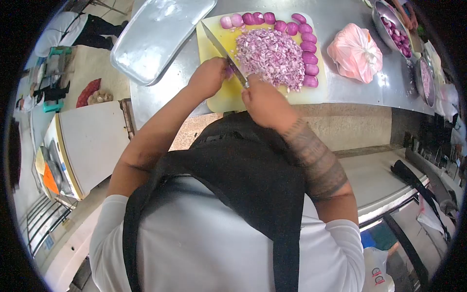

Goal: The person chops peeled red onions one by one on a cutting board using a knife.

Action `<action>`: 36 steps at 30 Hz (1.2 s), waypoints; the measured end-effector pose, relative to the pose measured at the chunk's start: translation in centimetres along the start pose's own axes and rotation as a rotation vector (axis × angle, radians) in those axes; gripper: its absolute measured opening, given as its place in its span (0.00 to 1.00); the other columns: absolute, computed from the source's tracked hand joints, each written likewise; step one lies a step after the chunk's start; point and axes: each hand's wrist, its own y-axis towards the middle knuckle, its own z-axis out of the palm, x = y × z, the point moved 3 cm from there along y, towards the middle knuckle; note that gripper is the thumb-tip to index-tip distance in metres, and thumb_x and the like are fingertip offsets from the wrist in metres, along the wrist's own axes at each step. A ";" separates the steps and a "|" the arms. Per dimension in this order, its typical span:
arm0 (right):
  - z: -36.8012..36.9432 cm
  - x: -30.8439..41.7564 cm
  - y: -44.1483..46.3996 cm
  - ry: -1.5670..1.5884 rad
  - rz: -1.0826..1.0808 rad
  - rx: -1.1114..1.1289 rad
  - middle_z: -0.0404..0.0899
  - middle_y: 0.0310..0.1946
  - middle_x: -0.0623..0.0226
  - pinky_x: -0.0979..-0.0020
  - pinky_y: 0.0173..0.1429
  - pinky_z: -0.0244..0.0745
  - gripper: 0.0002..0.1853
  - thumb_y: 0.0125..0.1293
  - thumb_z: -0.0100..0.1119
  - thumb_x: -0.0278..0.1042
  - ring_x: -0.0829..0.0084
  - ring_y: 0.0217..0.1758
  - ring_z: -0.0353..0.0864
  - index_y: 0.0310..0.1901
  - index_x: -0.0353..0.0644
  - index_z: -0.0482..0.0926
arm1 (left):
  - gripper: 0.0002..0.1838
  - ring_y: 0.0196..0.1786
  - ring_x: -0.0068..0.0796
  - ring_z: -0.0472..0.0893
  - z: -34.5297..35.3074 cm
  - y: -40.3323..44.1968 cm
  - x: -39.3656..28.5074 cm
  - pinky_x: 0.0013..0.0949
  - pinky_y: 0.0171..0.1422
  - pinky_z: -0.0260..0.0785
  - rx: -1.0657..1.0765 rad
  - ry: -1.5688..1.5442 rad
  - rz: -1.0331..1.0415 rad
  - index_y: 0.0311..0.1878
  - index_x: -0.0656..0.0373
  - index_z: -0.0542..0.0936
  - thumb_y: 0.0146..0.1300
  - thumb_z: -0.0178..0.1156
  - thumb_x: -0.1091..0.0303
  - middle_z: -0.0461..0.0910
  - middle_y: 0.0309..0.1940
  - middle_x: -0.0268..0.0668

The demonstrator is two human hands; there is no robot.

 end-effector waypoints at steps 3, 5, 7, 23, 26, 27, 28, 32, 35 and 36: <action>3.0 -2.1 1.4 -0.076 -0.060 -0.071 0.81 0.37 0.35 0.42 0.51 0.73 0.15 0.79 0.54 0.37 0.33 0.46 0.81 0.49 0.30 0.70 | 0.12 0.51 0.60 0.84 -0.2 0.1 0.2 0.55 0.56 0.75 -0.006 -0.042 -0.014 0.44 0.64 0.85 0.69 0.63 0.63 0.85 0.42 0.55; 0.6 0.7 0.5 -0.012 -0.037 -0.009 0.81 0.37 0.35 0.41 0.51 0.73 0.14 0.78 0.54 0.37 0.33 0.46 0.81 0.49 0.30 0.70 | 0.11 0.50 0.59 0.84 0.2 -0.2 0.5 0.55 0.56 0.75 0.005 -0.020 -0.035 0.43 0.64 0.85 0.68 0.63 0.64 0.86 0.41 0.54; 0.7 1.0 0.6 0.006 -0.010 0.015 0.82 0.37 0.35 0.41 0.51 0.73 0.14 0.78 0.54 0.37 0.32 0.47 0.81 0.50 0.30 0.70 | 0.11 0.50 0.59 0.84 0.0 -0.5 0.3 0.55 0.56 0.75 -0.003 -0.076 -0.045 0.43 0.64 0.85 0.67 0.64 0.65 0.86 0.41 0.54; 1.4 -1.9 1.5 0.050 -0.003 -0.046 0.82 0.37 0.35 0.39 0.51 0.73 0.17 0.78 0.54 0.40 0.32 0.47 0.82 0.51 0.31 0.73 | 0.11 0.51 0.55 0.82 -1.1 -1.4 1.1 0.51 0.60 0.75 -0.153 -0.041 0.323 0.46 0.62 0.85 0.67 0.64 0.65 0.84 0.45 0.47; 1.2 -0.2 0.6 0.018 0.002 -0.012 0.82 0.37 0.35 0.39 0.51 0.73 0.16 0.77 0.55 0.40 0.32 0.46 0.82 0.48 0.31 0.73 | 0.09 0.49 0.54 0.83 0.1 -1.0 1.2 0.51 0.58 0.76 0.011 0.069 0.296 0.46 0.62 0.84 0.69 0.63 0.67 0.83 0.45 0.46; 1.6 -0.3 0.9 0.018 -0.002 -0.021 0.82 0.37 0.35 0.39 0.51 0.74 0.16 0.77 0.55 0.39 0.32 0.46 0.82 0.48 0.31 0.72 | 0.10 0.49 0.54 0.83 0.3 -0.9 1.1 0.50 0.57 0.77 0.016 0.080 0.245 0.46 0.62 0.85 0.69 0.63 0.66 0.83 0.44 0.47; 2.4 -0.6 1.2 0.020 -0.005 -0.027 0.82 0.37 0.35 0.39 0.51 0.74 0.16 0.77 0.55 0.39 0.32 0.45 0.82 0.48 0.31 0.72 | 0.10 0.49 0.53 0.83 0.5 -1.0 1.0 0.50 0.57 0.77 0.024 0.090 0.193 0.46 0.62 0.85 0.69 0.63 0.66 0.83 0.44 0.47; 3.6 -0.9 2.4 -0.007 0.001 -0.040 0.82 0.36 0.34 0.39 0.51 0.74 0.15 0.76 0.55 0.38 0.33 0.44 0.83 0.48 0.30 0.72 | 0.10 0.49 0.53 0.84 1.0 -1.8 1.2 0.49 0.55 0.78 0.025 0.070 0.090 0.48 0.61 0.85 0.69 0.62 0.66 0.83 0.44 0.48; 1.5 1.3 1.2 0.017 -0.004 -0.007 0.82 0.37 0.35 0.39 0.51 0.75 0.15 0.77 0.54 0.38 0.34 0.44 0.83 0.49 0.31 0.71 | 0.09 0.48 0.53 0.84 0.8 -2.2 0.8 0.51 0.55 0.78 0.031 0.066 0.042 0.44 0.61 0.86 0.69 0.58 0.71 0.82 0.42 0.48; 2.3 0.8 1.3 0.008 0.001 -0.025 0.82 0.37 0.35 0.40 0.50 0.74 0.15 0.77 0.55 0.38 0.34 0.45 0.83 0.50 0.31 0.72 | 0.09 0.48 0.53 0.84 0.7 -2.3 0.8 0.51 0.55 0.78 0.028 0.049 0.065 0.44 0.60 0.86 0.69 0.57 0.71 0.82 0.42 0.48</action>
